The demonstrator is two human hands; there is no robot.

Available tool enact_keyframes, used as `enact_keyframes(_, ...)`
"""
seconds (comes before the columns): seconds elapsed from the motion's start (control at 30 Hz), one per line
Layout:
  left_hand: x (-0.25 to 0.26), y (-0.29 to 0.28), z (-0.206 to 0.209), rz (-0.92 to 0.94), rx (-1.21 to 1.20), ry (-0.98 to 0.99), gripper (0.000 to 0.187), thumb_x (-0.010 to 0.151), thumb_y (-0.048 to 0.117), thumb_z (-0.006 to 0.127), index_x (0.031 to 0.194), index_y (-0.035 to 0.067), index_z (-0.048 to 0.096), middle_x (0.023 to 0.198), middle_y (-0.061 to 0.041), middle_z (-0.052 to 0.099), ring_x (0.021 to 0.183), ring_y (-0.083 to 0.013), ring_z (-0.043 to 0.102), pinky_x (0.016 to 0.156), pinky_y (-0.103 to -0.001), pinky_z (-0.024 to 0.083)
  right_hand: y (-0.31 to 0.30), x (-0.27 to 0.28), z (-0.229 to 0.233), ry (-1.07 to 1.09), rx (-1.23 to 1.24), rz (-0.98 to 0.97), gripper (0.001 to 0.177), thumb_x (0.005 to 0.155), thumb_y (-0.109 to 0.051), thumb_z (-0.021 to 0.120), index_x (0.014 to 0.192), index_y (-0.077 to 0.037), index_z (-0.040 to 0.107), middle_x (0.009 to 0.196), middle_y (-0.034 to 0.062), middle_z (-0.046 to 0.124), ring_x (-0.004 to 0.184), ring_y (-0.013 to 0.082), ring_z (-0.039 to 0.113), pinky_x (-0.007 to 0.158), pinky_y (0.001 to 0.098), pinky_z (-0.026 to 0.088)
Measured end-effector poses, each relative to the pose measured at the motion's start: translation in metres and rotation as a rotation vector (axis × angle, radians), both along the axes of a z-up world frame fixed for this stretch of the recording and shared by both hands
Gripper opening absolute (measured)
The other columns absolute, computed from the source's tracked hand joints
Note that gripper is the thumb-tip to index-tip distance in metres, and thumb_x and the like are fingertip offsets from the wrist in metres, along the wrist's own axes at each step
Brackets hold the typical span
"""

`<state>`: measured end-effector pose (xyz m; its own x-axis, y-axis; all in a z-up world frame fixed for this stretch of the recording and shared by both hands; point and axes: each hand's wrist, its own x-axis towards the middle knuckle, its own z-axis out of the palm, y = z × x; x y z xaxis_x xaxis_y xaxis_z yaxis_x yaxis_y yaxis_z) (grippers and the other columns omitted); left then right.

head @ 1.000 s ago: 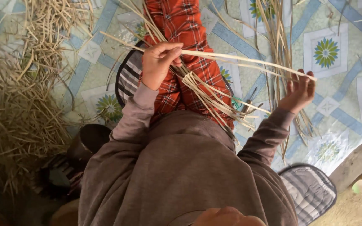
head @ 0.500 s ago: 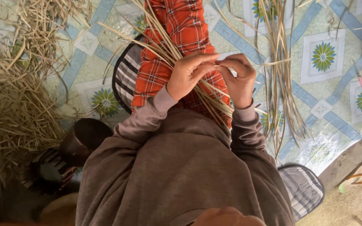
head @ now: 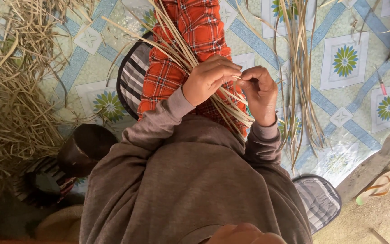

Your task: A person sits on the floor and weaves long, thin strips of material into a bundle, using their hands to thread and bind the pieces together.

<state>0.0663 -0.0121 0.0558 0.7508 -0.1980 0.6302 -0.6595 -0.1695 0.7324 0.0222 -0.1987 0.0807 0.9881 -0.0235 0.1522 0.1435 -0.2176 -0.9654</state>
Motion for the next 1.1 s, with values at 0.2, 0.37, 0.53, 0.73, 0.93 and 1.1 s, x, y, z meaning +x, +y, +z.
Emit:
enact_keyframes(0.2, 0.007, -0.005, -0.003, 0.044, 0.081, -0.184, 0.023, 0.091, 0.007, 0.079, 0.113, 0.009, 0.072, 0.097, -0.004, 0.07, 0.083, -0.0148, 0.063, 0.092, -0.036, 0.049, -0.003, -0.01, 0.004, 0.049, 0.105, -0.026, 0.017, 0.088, 0.01, 0.073, 0.099, -0.002, 0.07, 0.082, 0.0015, 0.061, 0.068, 0.0081, 0.047, 0.064, 0.0207, 0.04)
enact_keyframes(0.37, 0.015, -0.008, -0.006, 0.088, 0.144, -0.342, 0.022, 0.089, 0.006, 0.082, 0.109, 0.009, 0.074, 0.095, -0.003, 0.069, 0.086, -0.0159, 0.063, 0.099, -0.039, 0.048, -0.006, -0.014, 0.007, 0.087, 0.19, -0.04, 0.017, 0.089, 0.01, 0.07, 0.099, -0.002, 0.069, 0.077, 0.0002, 0.06, 0.064, 0.0058, 0.044, 0.061, 0.0187, 0.038)
enact_keyframes(0.53, 0.034, 0.012, -0.001, 0.187, 0.204, -0.457, 0.021, 0.085, 0.001, 0.083, 0.104, 0.008, 0.075, 0.094, -0.004, 0.068, 0.086, -0.0178, 0.065, 0.102, -0.042, 0.048, -0.009, -0.017, 0.008, 0.107, 0.232, -0.016, 0.018, 0.089, 0.012, 0.067, 0.1, -0.002, 0.068, 0.075, -0.0001, 0.06, 0.062, 0.0047, 0.042, 0.06, 0.0176, 0.036)
enact_keyframes(0.73, 0.066, 0.081, -0.001, 0.494, 0.246, -0.548, 0.022, 0.087, -0.003, 0.079, 0.105, 0.008, 0.074, 0.093, -0.005, 0.072, 0.081, -0.0195, 0.065, 0.094, -0.044, 0.053, -0.015, -0.005, -0.001, 0.098, 0.145, 0.077, 0.016, 0.091, 0.013, 0.065, 0.1, -0.001, 0.067, 0.078, 0.0017, 0.061, 0.063, 0.0069, 0.045, 0.06, 0.0197, 0.037)
enact_keyframes(0.93, 0.047, 0.162, 0.014, 0.745, 0.268, -0.414, 0.026, 0.086, -0.006, 0.074, 0.106, 0.011, 0.075, 0.099, -0.005, 0.069, 0.088, -0.023, 0.063, 0.08, -0.041, 0.056, -0.022, 0.012, -0.024, 0.059, 0.016, 0.177, 0.014, 0.093, 0.013, 0.067, 0.102, 0.002, 0.068, 0.074, 0.0042, 0.061, 0.058, 0.0102, 0.047, 0.055, 0.0223, 0.037)
enact_keyframes(1.1, 0.015, 0.247, 0.006, 0.911, 0.223, -0.266, 0.009, 0.093, -0.002, 0.07, 0.099, 0.002, 0.075, 0.115, -0.009, 0.072, 0.085, -0.0255, 0.073, 0.068, -0.04, 0.062, -0.035, 0.021, -0.046, 0.056, -0.097, 0.196, 0.016, 0.092, 0.016, 0.067, 0.103, 0.004, 0.067, 0.079, 0.0081, 0.064, 0.062, 0.0137, 0.053, 0.06, 0.0243, 0.042)
